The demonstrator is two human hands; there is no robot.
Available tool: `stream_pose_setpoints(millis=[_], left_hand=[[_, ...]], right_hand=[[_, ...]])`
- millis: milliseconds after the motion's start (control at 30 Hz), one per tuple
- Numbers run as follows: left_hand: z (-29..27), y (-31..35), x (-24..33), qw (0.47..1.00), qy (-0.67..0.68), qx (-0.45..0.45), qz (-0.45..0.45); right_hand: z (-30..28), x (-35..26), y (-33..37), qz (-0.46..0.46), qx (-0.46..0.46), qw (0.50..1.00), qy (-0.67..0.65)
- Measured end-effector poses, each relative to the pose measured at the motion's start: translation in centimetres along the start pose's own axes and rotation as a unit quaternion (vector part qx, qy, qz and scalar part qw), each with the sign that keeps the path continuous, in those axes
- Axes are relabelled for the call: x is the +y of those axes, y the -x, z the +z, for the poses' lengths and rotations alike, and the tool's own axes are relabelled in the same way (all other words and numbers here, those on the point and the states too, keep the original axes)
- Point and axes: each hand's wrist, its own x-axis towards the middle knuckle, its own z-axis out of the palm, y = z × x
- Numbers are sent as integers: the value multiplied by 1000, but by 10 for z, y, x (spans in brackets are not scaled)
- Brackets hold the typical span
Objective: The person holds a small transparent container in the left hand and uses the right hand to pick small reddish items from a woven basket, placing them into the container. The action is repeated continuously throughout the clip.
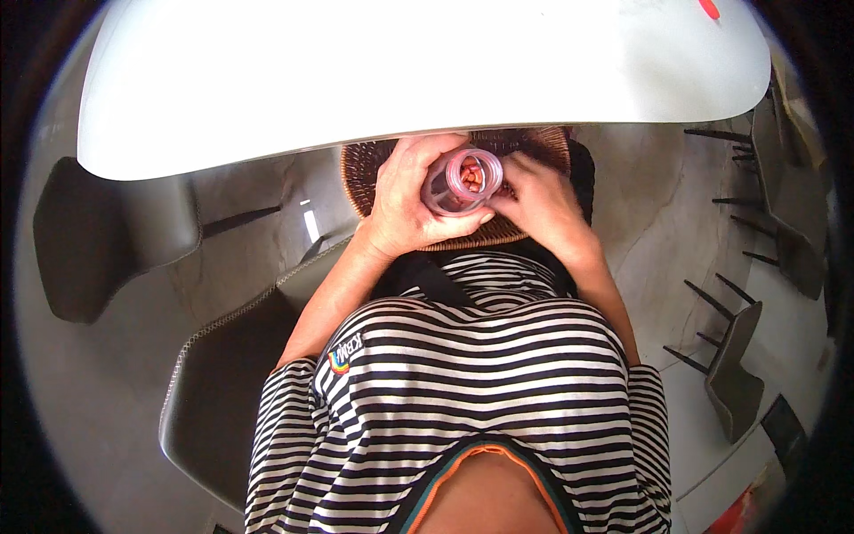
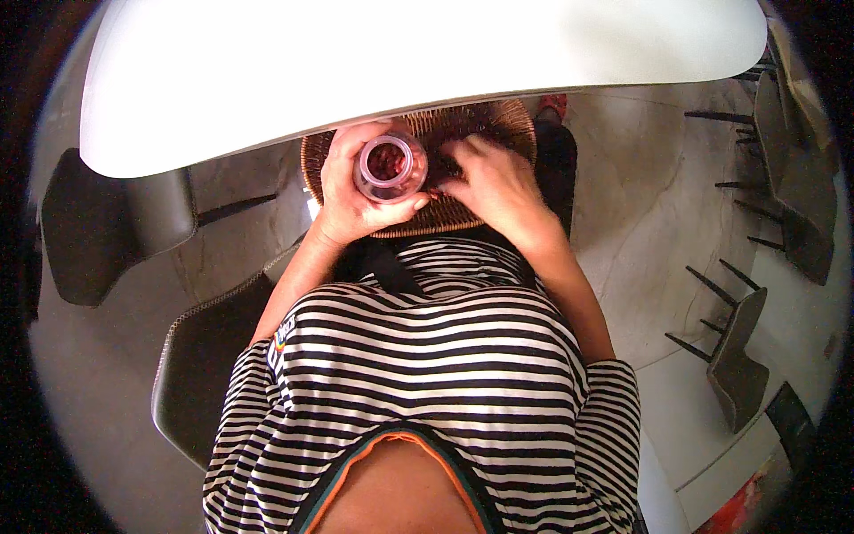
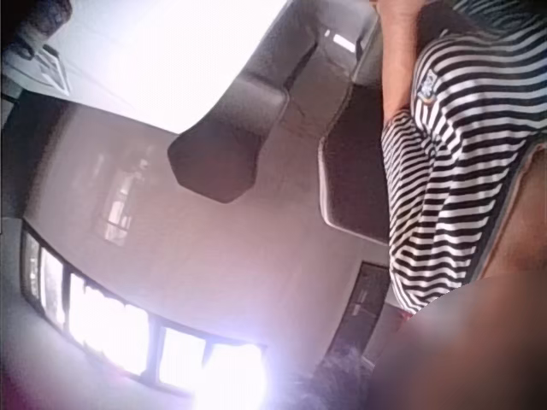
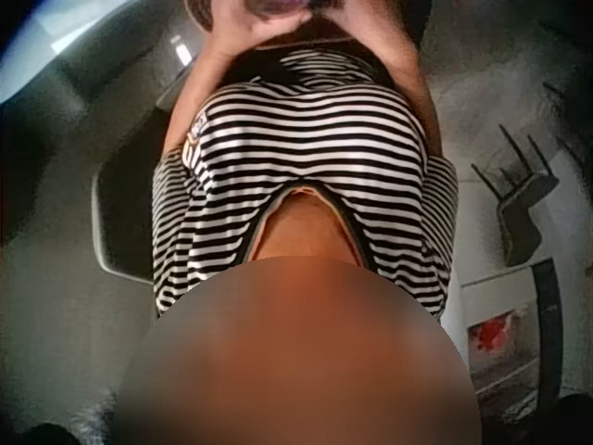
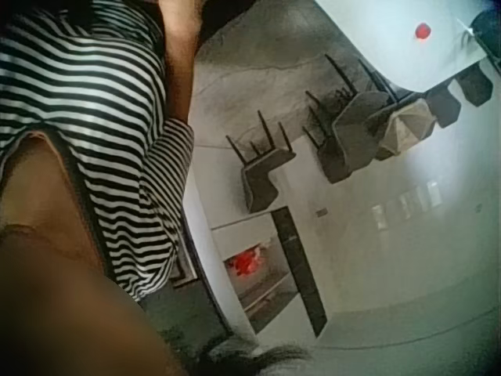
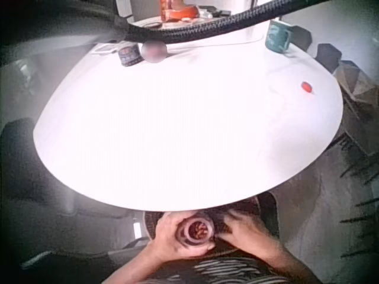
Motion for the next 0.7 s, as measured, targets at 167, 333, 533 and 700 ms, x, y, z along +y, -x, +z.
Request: stream_pose_setpoints(millis=[167, 333, 533, 700], left_hand=[[2, -1, 0, 1000, 3, -13, 22], [1, 0, 0, 1000, -3, -3, 21], [0, -4, 2, 1000, 5, 10, 26], [3, -5, 3, 1000, 0, 8, 26]], right_hand=[[43, 15, 6, -56, 7, 998, -20], [32, 24, 7, -30, 38, 993, 105], [-44, -27, 8, -14, 171, 971, -167], [-71, -66, -6, -235, 295, 903, -208]])
